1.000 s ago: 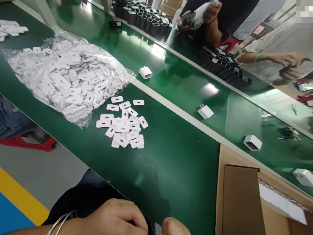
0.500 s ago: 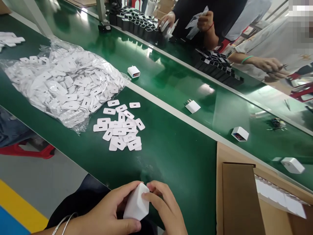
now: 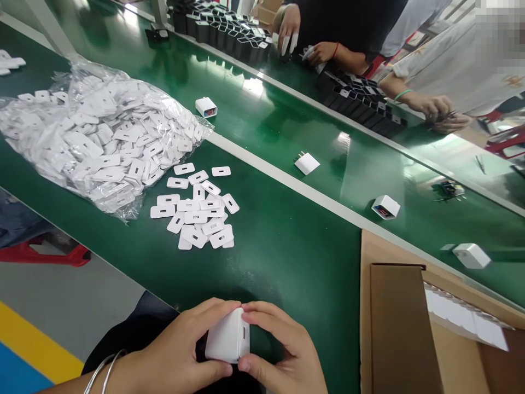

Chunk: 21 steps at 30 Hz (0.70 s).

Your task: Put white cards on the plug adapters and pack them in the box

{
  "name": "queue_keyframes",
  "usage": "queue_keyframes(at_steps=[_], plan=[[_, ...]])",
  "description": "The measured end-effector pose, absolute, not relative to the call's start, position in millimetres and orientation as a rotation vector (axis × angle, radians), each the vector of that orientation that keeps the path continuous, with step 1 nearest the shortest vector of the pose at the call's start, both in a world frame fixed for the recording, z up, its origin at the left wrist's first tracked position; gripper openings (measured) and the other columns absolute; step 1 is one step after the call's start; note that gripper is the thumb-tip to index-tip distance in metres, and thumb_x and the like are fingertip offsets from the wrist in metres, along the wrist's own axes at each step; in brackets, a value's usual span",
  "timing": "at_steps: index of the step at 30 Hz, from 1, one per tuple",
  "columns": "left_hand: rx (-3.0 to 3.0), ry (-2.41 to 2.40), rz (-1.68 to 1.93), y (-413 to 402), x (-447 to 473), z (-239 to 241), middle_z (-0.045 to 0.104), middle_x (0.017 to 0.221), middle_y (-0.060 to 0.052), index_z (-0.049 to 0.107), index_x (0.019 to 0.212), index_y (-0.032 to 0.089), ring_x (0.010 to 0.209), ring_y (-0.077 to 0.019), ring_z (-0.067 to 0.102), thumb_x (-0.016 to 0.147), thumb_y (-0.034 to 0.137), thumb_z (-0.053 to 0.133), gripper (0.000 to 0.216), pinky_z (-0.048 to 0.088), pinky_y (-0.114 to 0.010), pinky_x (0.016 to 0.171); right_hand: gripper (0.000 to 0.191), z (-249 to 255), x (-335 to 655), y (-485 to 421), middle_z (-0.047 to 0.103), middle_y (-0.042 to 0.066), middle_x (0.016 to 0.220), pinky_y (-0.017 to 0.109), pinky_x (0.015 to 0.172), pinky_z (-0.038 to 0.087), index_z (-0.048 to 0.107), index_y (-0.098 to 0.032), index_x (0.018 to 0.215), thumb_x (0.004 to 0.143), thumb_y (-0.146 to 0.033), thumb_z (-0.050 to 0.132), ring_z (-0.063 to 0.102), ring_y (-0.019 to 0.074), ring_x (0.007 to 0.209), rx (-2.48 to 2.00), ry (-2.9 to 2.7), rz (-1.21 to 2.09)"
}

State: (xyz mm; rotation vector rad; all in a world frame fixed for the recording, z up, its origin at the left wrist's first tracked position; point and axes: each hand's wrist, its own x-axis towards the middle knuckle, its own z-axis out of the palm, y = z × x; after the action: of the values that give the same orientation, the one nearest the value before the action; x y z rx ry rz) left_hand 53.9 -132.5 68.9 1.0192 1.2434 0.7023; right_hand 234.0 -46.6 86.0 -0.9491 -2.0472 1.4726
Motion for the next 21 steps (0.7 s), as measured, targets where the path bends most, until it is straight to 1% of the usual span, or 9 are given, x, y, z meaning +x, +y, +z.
queue_keyframes(at_steps=[4, 9, 13, 14, 15, 16, 17, 19, 21], plan=[[1.026, 1.255, 0.665, -131, 54, 71, 0.055, 0.132, -0.007, 0.051, 0.129, 0.024, 0.121, -0.029, 0.05, 0.07, 0.015, 0.066, 0.063, 0.039, -0.041, 0.104, 0.032, 84, 235, -47, 0.074, 0.006, 0.101, 0.025, 0.078, 0.06, 0.072, -0.027, 0.099, 0.069, -0.036, 0.079, 0.071, 0.0202, 0.09, -0.95, -2.034, 1.488], [1.001, 1.235, 0.641, -129, 50, 71, 0.054, 0.134, -0.006, 0.049, 0.132, 0.028, 0.122, -0.0286, 0.048, 0.072, 0.017, 0.066, 0.064, 0.037, -0.043, 0.106, 0.035, 81, 235, -45, 0.074, 0.003, 0.102, 0.023, 0.08, 0.059, 0.071, -0.031, 0.102, 0.068, -0.033, 0.08, 0.072, 0.0183, 0.09, -0.895, -2.0, 1.487], [0.881, 1.188, 0.631, -131, 46, 69, 0.049, 0.14, -0.004, 0.047, 0.135, 0.032, 0.127, -0.0286, 0.043, 0.07, 0.023, 0.072, 0.07, 0.032, -0.042, 0.109, 0.038, 80, 245, -42, 0.074, 0.003, 0.101, 0.024, 0.079, 0.06, 0.07, -0.032, 0.104, 0.068, -0.035, 0.08, 0.072, 0.019, 0.089, -0.847, -1.99, 1.484], [0.806, 1.136, 0.656, -131, 45, 68, 0.051, 0.138, -0.004, 0.047, 0.135, 0.032, 0.124, -0.027, 0.045, 0.069, 0.026, 0.073, 0.071, 0.035, -0.04, 0.106, 0.038, 80, 249, -41, 0.074, 0.004, 0.101, 0.026, 0.079, 0.06, 0.07, -0.031, 0.105, 0.068, -0.037, 0.079, 0.072, 0.0197, 0.09, -0.85, -1.978, 1.474], [0.722, 1.06, 0.684, -131, 45, 68, 0.057, 0.131, -0.004, 0.05, 0.133, 0.03, 0.115, -0.0241, 0.052, 0.07, 0.031, 0.073, 0.067, 0.041, -0.035, 0.099, 0.039, 80, 252, -40, 0.074, 0.004, 0.101, 0.027, 0.08, 0.06, 0.069, -0.031, 0.106, 0.069, -0.04, 0.078, 0.071, 0.0203, 0.09, -0.842, -1.962, 1.458], [0.631, 0.967, 0.706, -130, 45, 67, 0.064, 0.118, -0.005, 0.056, 0.128, 0.025, 0.098, -0.0199, 0.059, 0.07, 0.037, 0.071, 0.061, 0.047, -0.029, 0.085, 0.041, 80, 255, -38, 0.074, 0.005, 0.101, 0.028, 0.081, 0.06, 0.068, -0.03, 0.108, 0.07, -0.042, 0.076, 0.071, 0.0207, 0.091, -0.814, -1.944, 1.437], [0.538, 0.869, 0.712, -129, 45, 66, 0.069, 0.101, -0.005, 0.062, 0.12, 0.02, 0.078, -0.0152, 0.061, 0.07, 0.043, 0.067, 0.055, 0.048, -0.023, 0.068, 0.042, 80, 256, -36, 0.074, 0.005, 0.1, 0.03, 0.082, 0.059, 0.067, -0.03, 0.11, 0.071, -0.044, 0.075, 0.071, 0.0208, 0.091, -0.764, -1.936, 1.421], [0.381, 0.692, 0.674, -127, 47, 63, 0.065, 0.068, -0.003, 0.07, 0.097, 0.01, 0.048, -0.009, 0.05, 0.067, 0.052, 0.059, 0.052, 0.035, -0.017, 0.041, 0.046, 80, 255, -33, 0.075, 0.004, 0.099, 0.032, 0.085, 0.058, 0.064, -0.031, 0.114, 0.072, -0.046, 0.073, 0.071, 0.0203, 0.088, -0.619, -1.969, 1.412], [0.249, 0.591, 0.623, -127, 50, 59, 0.059, 0.054, -0.001, 0.071, 0.084, 0.008, 0.038, -0.0075, 0.041, 0.063, 0.053, 0.056, 0.051, 0.025, -0.017, 0.032, 0.049, 79, 248, -30, 0.075, 0.002, 0.097, 0.033, 0.086, 0.057, 0.06, -0.033, 0.118, 0.073, -0.046, 0.073, 0.072, 0.019, 0.085, -0.481, -2.03, 1.456]])
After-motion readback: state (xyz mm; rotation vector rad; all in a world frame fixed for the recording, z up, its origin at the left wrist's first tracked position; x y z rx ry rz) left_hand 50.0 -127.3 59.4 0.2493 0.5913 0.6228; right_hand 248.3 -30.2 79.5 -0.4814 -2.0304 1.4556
